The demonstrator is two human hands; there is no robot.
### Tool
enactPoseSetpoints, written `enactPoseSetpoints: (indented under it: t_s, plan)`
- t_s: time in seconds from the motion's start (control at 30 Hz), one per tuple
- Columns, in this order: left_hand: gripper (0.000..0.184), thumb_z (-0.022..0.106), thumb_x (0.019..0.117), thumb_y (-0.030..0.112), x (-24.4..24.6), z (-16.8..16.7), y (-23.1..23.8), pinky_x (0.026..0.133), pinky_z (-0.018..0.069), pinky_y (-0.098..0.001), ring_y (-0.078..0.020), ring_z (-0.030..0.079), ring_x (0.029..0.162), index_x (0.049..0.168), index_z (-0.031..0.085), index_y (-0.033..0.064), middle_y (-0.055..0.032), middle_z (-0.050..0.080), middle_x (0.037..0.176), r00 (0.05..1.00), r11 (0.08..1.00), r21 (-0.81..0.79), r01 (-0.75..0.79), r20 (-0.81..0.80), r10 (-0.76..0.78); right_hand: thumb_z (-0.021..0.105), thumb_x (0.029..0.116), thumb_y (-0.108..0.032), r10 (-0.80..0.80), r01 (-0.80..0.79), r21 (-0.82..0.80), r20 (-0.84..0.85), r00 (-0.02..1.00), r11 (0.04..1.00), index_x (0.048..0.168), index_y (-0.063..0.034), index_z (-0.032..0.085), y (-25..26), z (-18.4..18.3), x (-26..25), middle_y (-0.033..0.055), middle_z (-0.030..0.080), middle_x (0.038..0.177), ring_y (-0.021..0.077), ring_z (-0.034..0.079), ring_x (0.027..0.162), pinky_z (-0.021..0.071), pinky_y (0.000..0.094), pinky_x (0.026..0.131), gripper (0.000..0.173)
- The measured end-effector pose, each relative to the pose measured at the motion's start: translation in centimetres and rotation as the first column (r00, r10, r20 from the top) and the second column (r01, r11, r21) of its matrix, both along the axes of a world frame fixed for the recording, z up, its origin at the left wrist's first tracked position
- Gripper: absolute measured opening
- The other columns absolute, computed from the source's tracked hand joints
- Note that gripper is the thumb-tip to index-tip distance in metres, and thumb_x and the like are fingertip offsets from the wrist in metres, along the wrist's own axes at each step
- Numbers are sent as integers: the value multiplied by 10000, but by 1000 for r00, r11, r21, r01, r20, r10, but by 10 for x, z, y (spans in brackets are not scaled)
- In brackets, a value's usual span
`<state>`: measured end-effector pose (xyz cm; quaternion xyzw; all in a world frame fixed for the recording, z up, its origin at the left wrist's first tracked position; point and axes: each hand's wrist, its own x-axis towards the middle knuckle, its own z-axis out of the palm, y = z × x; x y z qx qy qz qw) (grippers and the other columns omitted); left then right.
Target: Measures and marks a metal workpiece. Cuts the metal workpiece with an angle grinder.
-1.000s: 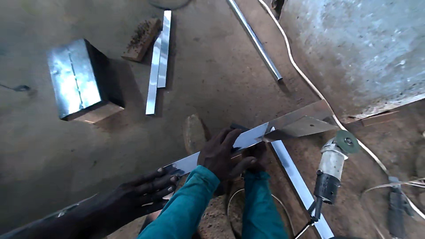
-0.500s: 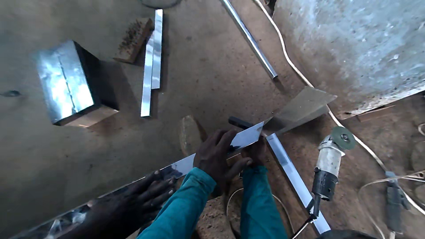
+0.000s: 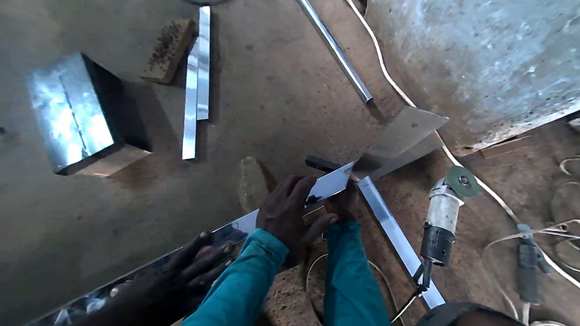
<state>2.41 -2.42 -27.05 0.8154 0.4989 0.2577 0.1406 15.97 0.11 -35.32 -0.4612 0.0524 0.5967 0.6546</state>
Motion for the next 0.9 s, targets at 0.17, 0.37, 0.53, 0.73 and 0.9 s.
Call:
enactPoseSetpoints:
  t_s: [0.17,0.37,0.53,0.73,0.9]
  plan:
    - [800,586,840,704,0,2,-1,765,592,-498,-312,694,949,1287,655,44,-181,687,1150,1000,1000,-23,-10,-16,10,342,1111,-250,26,-27,-19,-34,999,999,1067,-149,514,-4,6,1,-27,600,748,48,588,587,528,228,524,204]
    - [770,660,852,605,2,22,-4,837,574,-527,-358,687,1006,1331,615,4,-210,663,1218,998,989,-149,0,-58,-9,357,1112,-203,63,-55,-113,72,995,992,1022,-122,515,-13,15,-3,-49,534,651,15,491,474,447,166,438,199]
    - [794,605,851,674,0,10,-2,805,581,-516,-329,689,972,1320,626,33,-189,673,1185,998,996,-87,-8,-57,3,360,1104,-199,67,-66,-47,40,997,997,1004,-119,531,-26,1,-7,-42,591,681,38,586,547,532,212,508,213]
    - [782,625,837,672,1,8,-2,779,582,-504,-314,682,952,1294,638,37,-176,672,1157,999,996,-83,-19,-40,16,369,1034,-97,36,-18,135,-127,991,991,972,-142,550,-41,-2,-12,-30,630,727,87,639,637,593,292,629,197]
    - [805,598,834,704,1,5,-1,738,584,-493,-307,691,906,1268,657,28,-177,688,1121,999,1000,-23,-19,-29,18,382,1034,-101,57,-40,138,-119,991,990,954,-140,577,-43,-2,-13,-24,657,751,90,659,663,601,288,648,214]
